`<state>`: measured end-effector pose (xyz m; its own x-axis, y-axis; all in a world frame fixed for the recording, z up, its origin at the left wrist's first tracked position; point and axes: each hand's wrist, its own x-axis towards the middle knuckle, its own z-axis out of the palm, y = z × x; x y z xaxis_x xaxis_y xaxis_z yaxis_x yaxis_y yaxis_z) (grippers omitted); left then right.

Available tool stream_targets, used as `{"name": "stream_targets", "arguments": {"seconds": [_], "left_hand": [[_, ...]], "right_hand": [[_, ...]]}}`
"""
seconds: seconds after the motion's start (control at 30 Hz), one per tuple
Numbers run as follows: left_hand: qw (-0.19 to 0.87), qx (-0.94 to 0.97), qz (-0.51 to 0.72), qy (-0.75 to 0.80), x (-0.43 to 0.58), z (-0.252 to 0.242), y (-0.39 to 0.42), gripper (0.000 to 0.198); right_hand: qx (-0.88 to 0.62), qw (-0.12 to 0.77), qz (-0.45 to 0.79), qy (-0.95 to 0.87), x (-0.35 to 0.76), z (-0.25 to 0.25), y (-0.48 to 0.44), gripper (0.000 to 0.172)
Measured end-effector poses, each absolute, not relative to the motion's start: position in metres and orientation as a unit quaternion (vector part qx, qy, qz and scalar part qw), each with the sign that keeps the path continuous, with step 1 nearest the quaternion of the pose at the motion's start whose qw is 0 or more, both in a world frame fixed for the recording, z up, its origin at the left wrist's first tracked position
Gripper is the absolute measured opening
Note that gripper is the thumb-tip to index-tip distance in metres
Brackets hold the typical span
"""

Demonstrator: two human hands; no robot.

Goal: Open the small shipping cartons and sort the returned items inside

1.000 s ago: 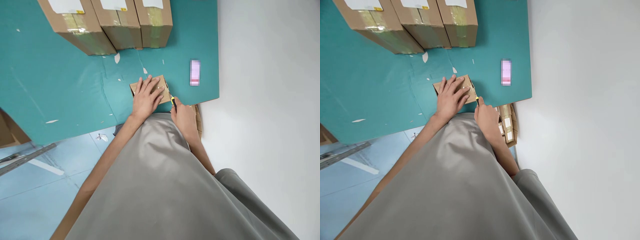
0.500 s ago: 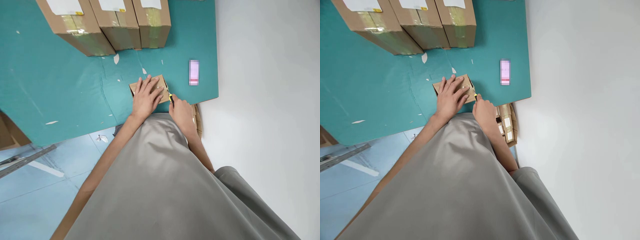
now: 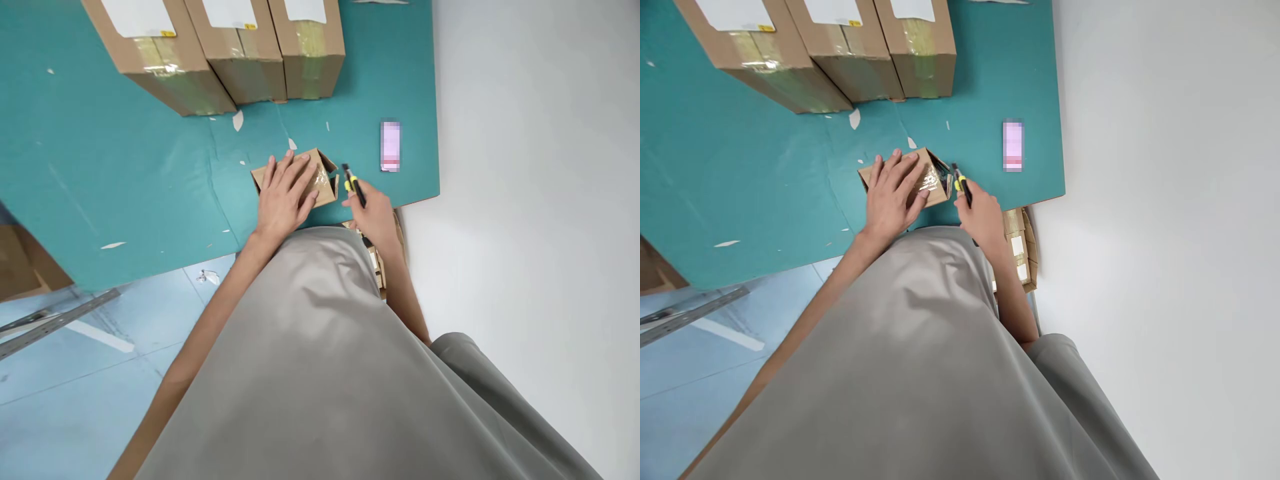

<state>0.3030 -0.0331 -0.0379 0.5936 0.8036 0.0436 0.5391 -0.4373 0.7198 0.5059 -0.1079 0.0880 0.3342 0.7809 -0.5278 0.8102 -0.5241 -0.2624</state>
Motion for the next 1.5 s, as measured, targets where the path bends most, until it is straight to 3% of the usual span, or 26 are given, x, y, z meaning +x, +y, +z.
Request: {"name": "stream_targets", "arguments": {"seconds": [0.1, 0.2, 0.33, 0.47, 0.63, 0.73, 0.8, 0.87, 1.03, 1.2, 1.3, 1.4, 1.5], "left_hand": [[0.324, 0.817, 0.201, 0.432, 0.272, -0.047, -0.045, 0.070], [0.313, 0.795, 0.218, 0.472, 0.234, -0.056, -0.059, 0.074], [0.314, 0.754, 0.255, 0.517, 0.189, -0.058, -0.074, 0.078], [0.301, 0.689, 0.283, 0.596, 0.158, -0.057, -0.087, 0.080], [0.310, 0.580, 0.299, 0.691, 0.133, -0.073, -0.092, 0.080], [0.371, 0.520, 0.294, 0.711, 0.131, -0.083, -0.091, 0.080], [0.405, 0.490, 0.307, 0.708, 0.138, -0.085, -0.091, 0.078], [0.425, 0.478, 0.330, 0.694, 0.150, -0.083, -0.090, 0.072], [0.491, 0.470, 0.373, 0.632, 0.178, -0.079, -0.083, 0.060], [0.526, 0.511, 0.346, 0.586, 0.180, -0.093, -0.080, 0.052], [0.538, 0.540, 0.329, 0.557, 0.171, -0.103, -0.083, 0.070], [0.529, 0.567, 0.321, 0.545, 0.166, -0.107, -0.084, 0.097], [0.501, 0.598, 0.306, 0.545, 0.167, -0.104, -0.084, 0.104]], "right_hand": [[0.834, -0.062, -0.297, 0.461, 0.531, 0.058, -0.112, 0.057], [0.833, -0.101, -0.300, 0.454, 0.557, -0.010, -0.106, 0.060], [0.872, -0.082, -0.269, 0.400, 0.575, -0.099, -0.097, 0.054], [0.897, -0.058, -0.234, 0.370, 0.580, -0.132, -0.097, 0.055], [0.884, -0.069, -0.212, 0.410, 0.564, -0.131, -0.086, 0.063], [0.802, -0.167, -0.363, 0.444, 0.528, -0.124, -0.074, 0.056], [0.713, -0.227, -0.500, 0.436, 0.502, -0.115, -0.068, 0.058], [0.658, -0.266, -0.557, 0.431, 0.484, -0.103, -0.065, 0.064], [0.663, -0.288, -0.489, 0.488, 0.491, -0.065, -0.064, 0.063], [0.665, -0.164, -0.396, 0.611, 0.509, -0.051, -0.063, 0.058], [0.662, -0.097, -0.316, 0.672, 0.502, -0.050, -0.057, 0.066], [0.666, -0.084, -0.267, 0.691, 0.493, -0.049, -0.046, 0.065], [0.666, -0.096, -0.260, 0.693, 0.493, -0.050, -0.028, 0.061]]}}
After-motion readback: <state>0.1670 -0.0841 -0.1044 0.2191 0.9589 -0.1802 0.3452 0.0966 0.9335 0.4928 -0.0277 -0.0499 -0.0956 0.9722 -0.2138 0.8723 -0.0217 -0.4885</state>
